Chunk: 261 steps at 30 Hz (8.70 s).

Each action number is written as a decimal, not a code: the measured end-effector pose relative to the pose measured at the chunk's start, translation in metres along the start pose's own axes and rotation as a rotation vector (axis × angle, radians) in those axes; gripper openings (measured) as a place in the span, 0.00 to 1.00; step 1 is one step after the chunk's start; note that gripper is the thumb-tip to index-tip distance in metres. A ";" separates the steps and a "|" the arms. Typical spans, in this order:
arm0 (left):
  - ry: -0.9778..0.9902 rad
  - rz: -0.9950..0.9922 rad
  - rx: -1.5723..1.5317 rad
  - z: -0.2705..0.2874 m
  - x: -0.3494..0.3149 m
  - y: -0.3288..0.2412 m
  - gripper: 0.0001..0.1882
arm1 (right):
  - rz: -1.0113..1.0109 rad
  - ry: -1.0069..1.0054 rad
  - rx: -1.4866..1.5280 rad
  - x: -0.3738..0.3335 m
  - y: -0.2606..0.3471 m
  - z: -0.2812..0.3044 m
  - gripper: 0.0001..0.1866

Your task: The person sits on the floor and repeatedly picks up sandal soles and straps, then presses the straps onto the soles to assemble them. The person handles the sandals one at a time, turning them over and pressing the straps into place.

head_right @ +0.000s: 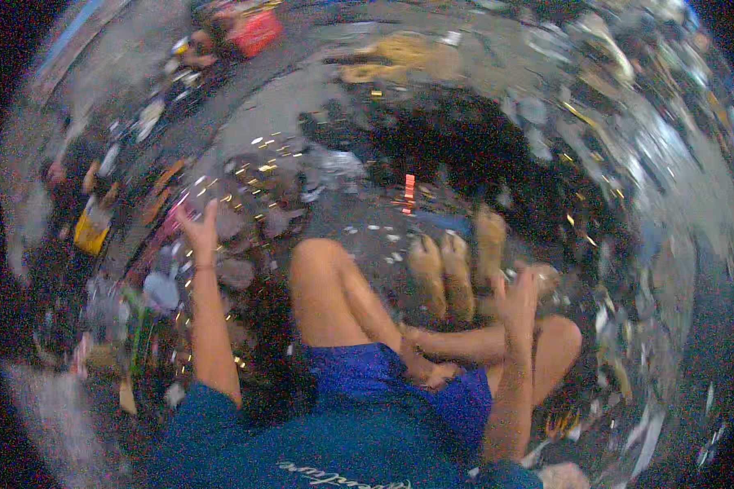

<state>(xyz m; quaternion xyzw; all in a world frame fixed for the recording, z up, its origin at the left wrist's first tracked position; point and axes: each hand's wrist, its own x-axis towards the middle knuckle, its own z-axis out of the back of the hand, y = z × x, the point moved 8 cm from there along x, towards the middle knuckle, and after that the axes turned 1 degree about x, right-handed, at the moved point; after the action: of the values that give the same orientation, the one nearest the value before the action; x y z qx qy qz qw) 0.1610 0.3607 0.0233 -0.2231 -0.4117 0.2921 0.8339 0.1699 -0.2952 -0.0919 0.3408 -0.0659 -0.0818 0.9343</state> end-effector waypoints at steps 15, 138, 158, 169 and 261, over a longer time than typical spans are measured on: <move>1.346 -0.233 -0.134 -0.213 -0.439 -0.208 0.65 | -0.311 -0.048 -0.016 0.026 -0.110 -0.058 0.39; 1.198 0.836 -1.428 -0.079 -0.337 -0.165 0.38 | -0.486 0.512 1.238 -0.178 0.093 0.035 0.28; 1.170 0.924 -1.448 -0.043 -0.368 -0.146 0.45 | 0.436 -0.029 0.300 -0.175 0.190 -0.003 0.34; 1.533 0.596 -1.022 -0.004 -0.347 -0.161 0.43 | 0.456 -0.052 0.404 -0.143 0.193 0.047 0.23; 1.899 0.293 -0.818 0.128 -0.380 -0.243 0.15 | -0.456 0.382 2.435 -0.250 0.136 0.070 0.51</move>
<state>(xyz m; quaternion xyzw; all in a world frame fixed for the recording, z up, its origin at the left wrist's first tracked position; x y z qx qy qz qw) -0.0566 -0.0549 0.0330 -0.6741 0.3767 -0.0668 0.6318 -0.0721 -0.1872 0.0321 0.9918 0.0982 -0.0770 -0.0273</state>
